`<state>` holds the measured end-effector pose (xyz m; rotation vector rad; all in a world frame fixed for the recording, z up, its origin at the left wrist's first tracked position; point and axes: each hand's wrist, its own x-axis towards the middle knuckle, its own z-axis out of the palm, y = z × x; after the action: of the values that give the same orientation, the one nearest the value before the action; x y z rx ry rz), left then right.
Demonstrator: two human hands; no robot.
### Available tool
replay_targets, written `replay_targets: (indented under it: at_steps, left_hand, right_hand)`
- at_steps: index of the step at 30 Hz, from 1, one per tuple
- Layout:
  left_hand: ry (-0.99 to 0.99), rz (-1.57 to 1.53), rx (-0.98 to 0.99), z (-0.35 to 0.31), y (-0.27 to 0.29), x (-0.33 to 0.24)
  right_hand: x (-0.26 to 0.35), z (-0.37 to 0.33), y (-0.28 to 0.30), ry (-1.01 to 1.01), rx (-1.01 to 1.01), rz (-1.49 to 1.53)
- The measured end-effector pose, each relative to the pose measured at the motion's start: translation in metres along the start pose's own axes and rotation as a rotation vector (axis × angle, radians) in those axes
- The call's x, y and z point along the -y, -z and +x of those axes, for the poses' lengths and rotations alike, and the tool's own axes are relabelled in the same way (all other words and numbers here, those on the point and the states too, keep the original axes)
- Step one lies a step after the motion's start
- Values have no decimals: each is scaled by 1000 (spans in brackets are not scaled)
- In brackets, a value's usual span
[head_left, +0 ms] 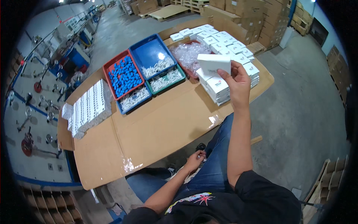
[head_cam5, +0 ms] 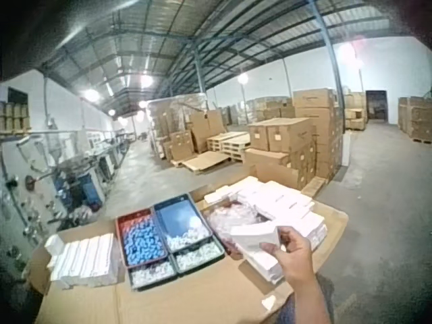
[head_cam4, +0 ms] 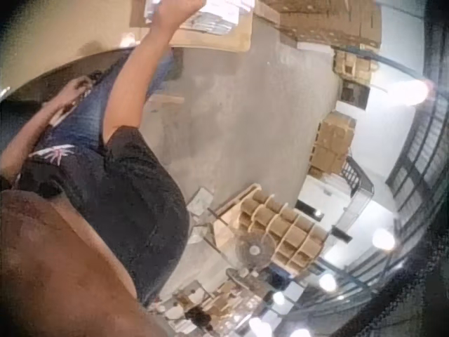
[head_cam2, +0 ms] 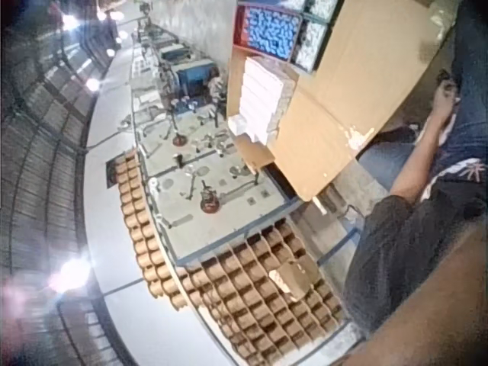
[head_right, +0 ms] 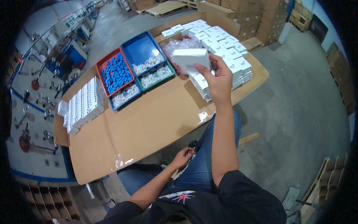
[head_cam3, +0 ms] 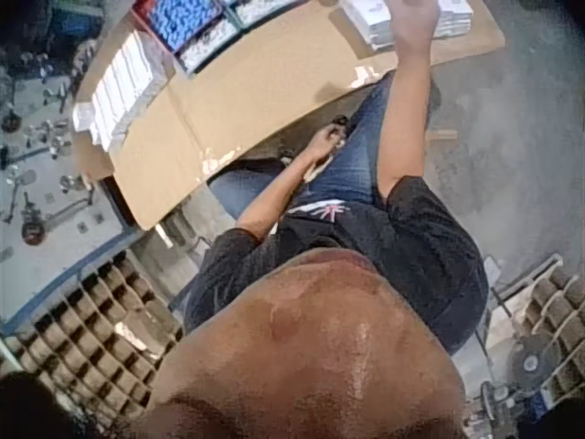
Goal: The person sits on the floor and packs small electronic components into white cardboard boxes. They place a plastic bag containing white parts and a blue plastic cap into a box, then close the lid. The person then picks up a finished box and inspects it by turning it over in their hands.
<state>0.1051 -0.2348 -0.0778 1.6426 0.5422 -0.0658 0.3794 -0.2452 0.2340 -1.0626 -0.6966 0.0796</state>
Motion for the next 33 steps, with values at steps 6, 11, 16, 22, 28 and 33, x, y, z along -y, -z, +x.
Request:
replay_targets:
  at_steps: [6,11,16,22,28,33]
  left_hand:
    - [24,-715,-77,-35,55,-89]
    - [0,-1186,-94,-82,114,-154]
    - [-77,-1165,-172,-105,132,-156]
    - [-102,-1236,-369,-105,125,-147]
    - [-73,-1279,-368,-112,122,-163]
    - [-102,-1265,-412,-110,116,-169]
  right_hand:
    - [-48,-86,-44,-558,289,427]
    - [-72,-145,-63,-778,515,370]
    - [-74,-174,-87,-846,773,-8]
    - [-64,-197,-109,-136,881,-207]
    - [-66,-202,-109,173,877,-354]
    - [-70,-201,-110,249,853,-286]
